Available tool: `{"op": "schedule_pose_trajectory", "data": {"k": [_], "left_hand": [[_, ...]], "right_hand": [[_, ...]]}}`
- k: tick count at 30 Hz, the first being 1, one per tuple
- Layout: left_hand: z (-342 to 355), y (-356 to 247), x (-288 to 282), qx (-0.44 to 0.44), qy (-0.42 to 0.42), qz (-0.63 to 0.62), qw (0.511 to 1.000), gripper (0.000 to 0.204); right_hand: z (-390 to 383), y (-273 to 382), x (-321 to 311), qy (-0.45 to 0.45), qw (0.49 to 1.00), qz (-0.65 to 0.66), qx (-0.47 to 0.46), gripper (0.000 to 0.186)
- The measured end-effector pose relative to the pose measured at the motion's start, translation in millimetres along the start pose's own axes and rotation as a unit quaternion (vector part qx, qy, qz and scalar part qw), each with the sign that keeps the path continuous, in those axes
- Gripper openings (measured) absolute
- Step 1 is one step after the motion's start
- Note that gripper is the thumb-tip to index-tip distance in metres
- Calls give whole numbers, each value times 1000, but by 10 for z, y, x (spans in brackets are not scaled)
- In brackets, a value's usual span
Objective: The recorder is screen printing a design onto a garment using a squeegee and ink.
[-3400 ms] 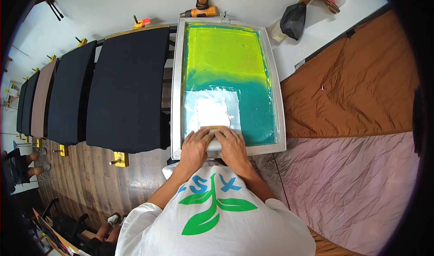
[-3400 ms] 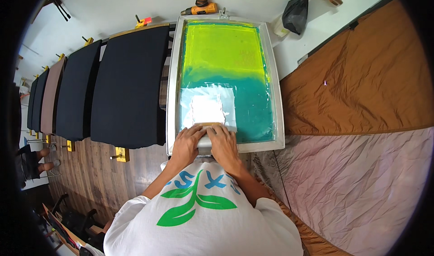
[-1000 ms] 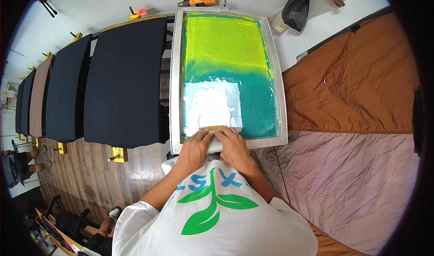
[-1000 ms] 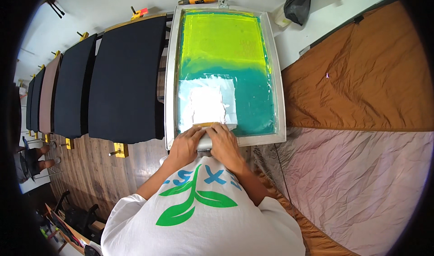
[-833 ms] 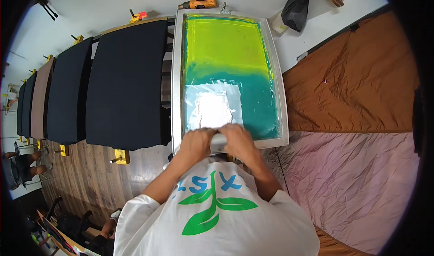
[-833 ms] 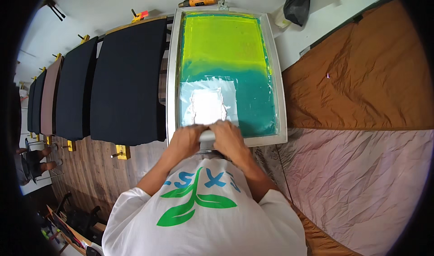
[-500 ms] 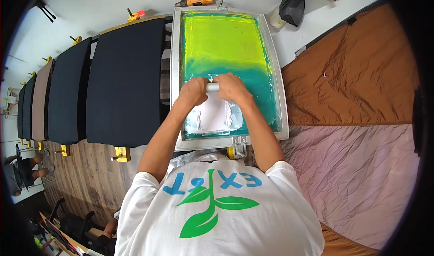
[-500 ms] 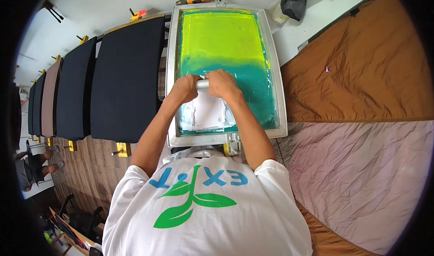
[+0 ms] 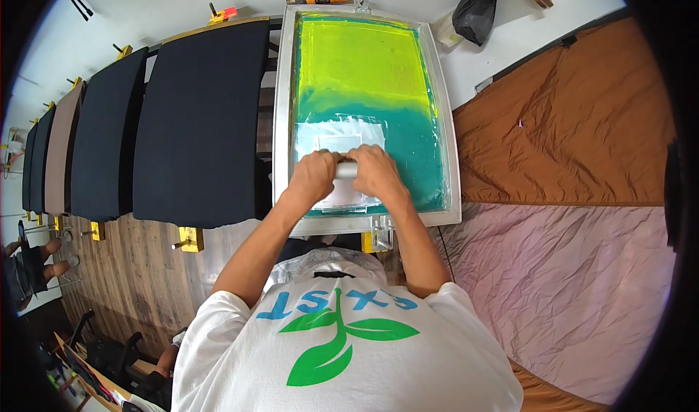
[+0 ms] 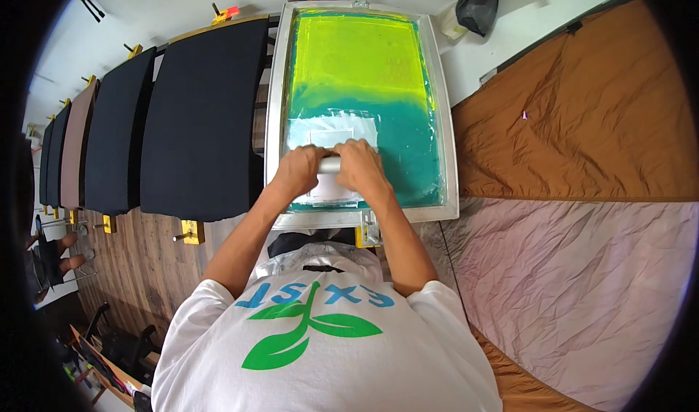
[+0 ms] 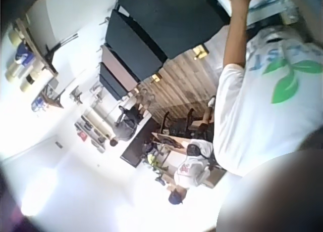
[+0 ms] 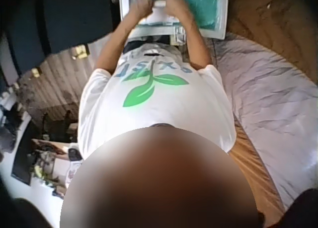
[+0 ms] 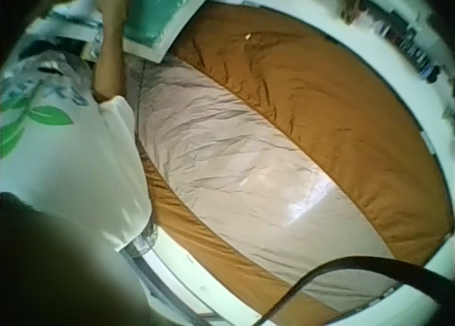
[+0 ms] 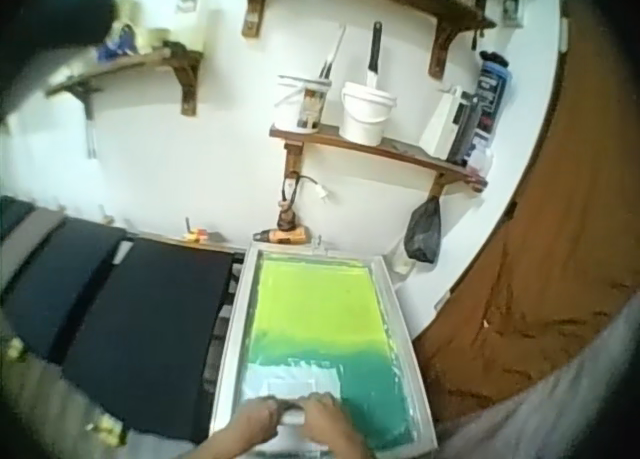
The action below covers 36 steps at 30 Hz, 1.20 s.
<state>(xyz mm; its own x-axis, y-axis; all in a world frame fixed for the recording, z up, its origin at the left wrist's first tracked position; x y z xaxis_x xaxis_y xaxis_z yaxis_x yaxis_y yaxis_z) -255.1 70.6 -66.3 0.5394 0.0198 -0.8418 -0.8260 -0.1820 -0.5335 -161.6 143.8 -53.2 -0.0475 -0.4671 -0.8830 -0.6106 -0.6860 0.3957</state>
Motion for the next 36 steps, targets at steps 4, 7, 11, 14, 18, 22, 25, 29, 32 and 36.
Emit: {"op": "schedule_pose_trajectory", "data": {"k": [4, 7, 11, 14, 18, 22, 25, 29, 32, 36], "left_hand": [[-214, -126, 39, -1, 1, -29, 1000, 38], [-377, -186, 90, -12, 5, -42, 999, 39], [-577, -285, 125, -17, 13, -60, 998, 40], [-710, -356, 123, -12, 8, -76, 997, 42], [-718, -387, 60, -20, 35, -72, 997, 40], [-387, -220, 91, -23, 201, -1, 979, 24], [-72, -139, -94, -20, 168, 10, 986, 24], [73, -10, -146, -44, 10, -22, 999, 36], [-201, -121, -11, 27, -71, -57, 996, 44], [-801, -289, 226, 23, -64, -27, 997, 53]], "right_hand": [[-271, 37, 66, -23, 999, 41, -5, 42], [-434, 82, 98, -20, 998, 55, 3, 44], [-649, 115, 180, 8, 998, 64, 28, 47], [-776, 145, 217, -2, 998, 66, 24, 46], [-794, 153, 166, 21, 997, 64, 30, 44], [-494, 106, 50, 117, 992, 36, 13, 35], [-202, 68, -90, 123, 992, 14, -9, 31], [32, 28, -90, 41, 999, -1, 6, 35], [-176, -10, 128, -5, 1000, 3, -8, 48], [-785, 188, 287, -73, 995, 50, -52, 56]]}}
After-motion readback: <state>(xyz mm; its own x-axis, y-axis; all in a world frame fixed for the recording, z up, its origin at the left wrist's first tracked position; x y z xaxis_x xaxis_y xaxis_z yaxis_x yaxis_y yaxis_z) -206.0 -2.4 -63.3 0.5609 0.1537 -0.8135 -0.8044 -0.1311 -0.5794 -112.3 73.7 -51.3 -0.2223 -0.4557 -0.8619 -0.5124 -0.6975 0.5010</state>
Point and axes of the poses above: each hand's wrist, its own z-axis towards the middle knuckle, its own x-axis out of the palm, y = z × x, the point moved 7 cm from there along z, towards the middle knuckle, and after that the axes turned 3 degrees about y, right-handed, at the moved point
